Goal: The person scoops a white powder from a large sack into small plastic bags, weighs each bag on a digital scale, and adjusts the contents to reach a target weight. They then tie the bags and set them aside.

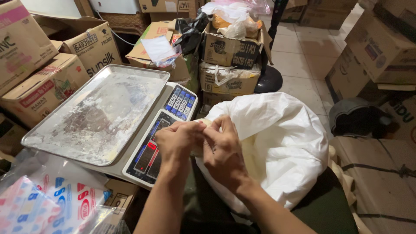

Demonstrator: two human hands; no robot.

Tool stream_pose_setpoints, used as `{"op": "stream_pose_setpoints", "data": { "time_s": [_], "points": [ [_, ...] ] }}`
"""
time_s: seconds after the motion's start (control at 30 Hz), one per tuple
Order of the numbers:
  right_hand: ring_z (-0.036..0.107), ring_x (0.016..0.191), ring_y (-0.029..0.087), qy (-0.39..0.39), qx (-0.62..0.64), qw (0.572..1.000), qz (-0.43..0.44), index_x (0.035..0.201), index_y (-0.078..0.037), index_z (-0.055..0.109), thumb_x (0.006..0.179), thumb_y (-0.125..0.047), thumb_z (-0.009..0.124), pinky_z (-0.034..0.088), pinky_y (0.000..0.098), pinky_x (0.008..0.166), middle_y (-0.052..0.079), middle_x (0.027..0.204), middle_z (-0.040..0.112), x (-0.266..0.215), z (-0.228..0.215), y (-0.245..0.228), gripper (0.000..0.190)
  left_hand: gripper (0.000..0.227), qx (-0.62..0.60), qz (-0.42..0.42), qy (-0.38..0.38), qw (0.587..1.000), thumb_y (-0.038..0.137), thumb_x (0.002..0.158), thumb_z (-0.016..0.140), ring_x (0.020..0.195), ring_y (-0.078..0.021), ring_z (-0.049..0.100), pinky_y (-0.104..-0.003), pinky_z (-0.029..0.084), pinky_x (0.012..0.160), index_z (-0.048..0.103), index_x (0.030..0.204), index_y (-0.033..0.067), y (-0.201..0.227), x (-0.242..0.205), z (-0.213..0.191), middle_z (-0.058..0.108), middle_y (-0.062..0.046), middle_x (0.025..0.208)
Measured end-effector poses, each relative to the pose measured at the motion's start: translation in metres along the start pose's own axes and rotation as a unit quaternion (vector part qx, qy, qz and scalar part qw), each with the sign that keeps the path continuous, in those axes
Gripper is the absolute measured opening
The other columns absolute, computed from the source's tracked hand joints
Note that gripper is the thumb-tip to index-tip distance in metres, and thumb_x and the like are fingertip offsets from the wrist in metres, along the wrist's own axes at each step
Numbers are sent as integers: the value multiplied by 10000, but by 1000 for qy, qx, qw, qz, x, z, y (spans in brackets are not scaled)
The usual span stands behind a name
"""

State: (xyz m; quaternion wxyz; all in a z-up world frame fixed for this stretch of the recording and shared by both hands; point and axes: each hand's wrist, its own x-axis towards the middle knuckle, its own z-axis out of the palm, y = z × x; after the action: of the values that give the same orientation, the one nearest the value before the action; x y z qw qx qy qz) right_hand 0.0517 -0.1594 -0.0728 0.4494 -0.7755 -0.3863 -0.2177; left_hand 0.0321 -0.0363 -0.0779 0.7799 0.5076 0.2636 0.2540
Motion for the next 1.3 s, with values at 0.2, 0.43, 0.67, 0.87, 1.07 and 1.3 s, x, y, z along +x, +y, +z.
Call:
{"op": "stream_pose_setpoints", "data": {
  "time_s": [0.2, 0.43, 0.67, 0.87, 1.07, 1.3],
  "points": [
    [674, 891, 233, -89, 107, 990, -14, 1075, -22, 704, 973, -124, 591, 560, 336, 764, 117, 1074, 589, 0, -18, 15, 183, 175, -23, -70, -213, 974, 73, 716, 777, 786, -164, 739, -243, 568, 753, 791, 851, -38, 12, 10, -32, 795, -112, 854],
    [527, 970, 126, -218, 360, 906, 35, 939, 18, 643, 1119, -161, 516, 466, 233, 867, 49, 1106, 506, 7, -16, 61, 284, 164, -117, -74, -247, 959, 38, 783, 789, 846, -182, 718, -308, 564, 798, 796, 939, -10, -6, 2, -34, 768, -101, 903],
    [532, 785, 63, -203, 516, 790, 261, 940, -71, 664, 1068, -223, 545, 443, 219, 718, -8, 906, 577, 2, -5, 88, 231, 142, -8, 142, -241, 960, -47, 799, 782, 978, -143, 694, -287, 558, 887, 818, 933, -18, -13, -14, -20, 731, -68, 1001],
    [557, 832, 43, -196, 472, 827, 234, 931, -67, 664, 1052, -208, 550, 467, 209, 745, -40, 920, 597, 16, -1, 93, 219, 118, 123, 330, -139, 926, -26, 801, 757, 992, -165, 723, -297, 584, 904, 815, 897, 14, -14, -24, -5, 748, -63, 947],
    [514, 698, 43, -224, 420, 843, 251, 864, -44, 699, 1057, -206, 568, 421, 206, 617, -20, 762, 622, 22, 11, 91, 284, 139, 253, 417, -36, 872, 33, 733, 800, 890, -214, 709, -313, 564, 823, 819, 870, 48, -15, -34, -3, 754, -65, 861],
    [468, 515, 68, -88, 362, 851, 370, 820, -21, 730, 966, -247, 686, 346, 234, 453, -30, 634, 594, 5, 19, 69, 273, 72, 318, 369, 4, 873, 144, 770, 786, 737, -174, 747, -306, 579, 666, 814, 818, 99, -6, -41, 2, 762, -21, 840]
  ]
}}
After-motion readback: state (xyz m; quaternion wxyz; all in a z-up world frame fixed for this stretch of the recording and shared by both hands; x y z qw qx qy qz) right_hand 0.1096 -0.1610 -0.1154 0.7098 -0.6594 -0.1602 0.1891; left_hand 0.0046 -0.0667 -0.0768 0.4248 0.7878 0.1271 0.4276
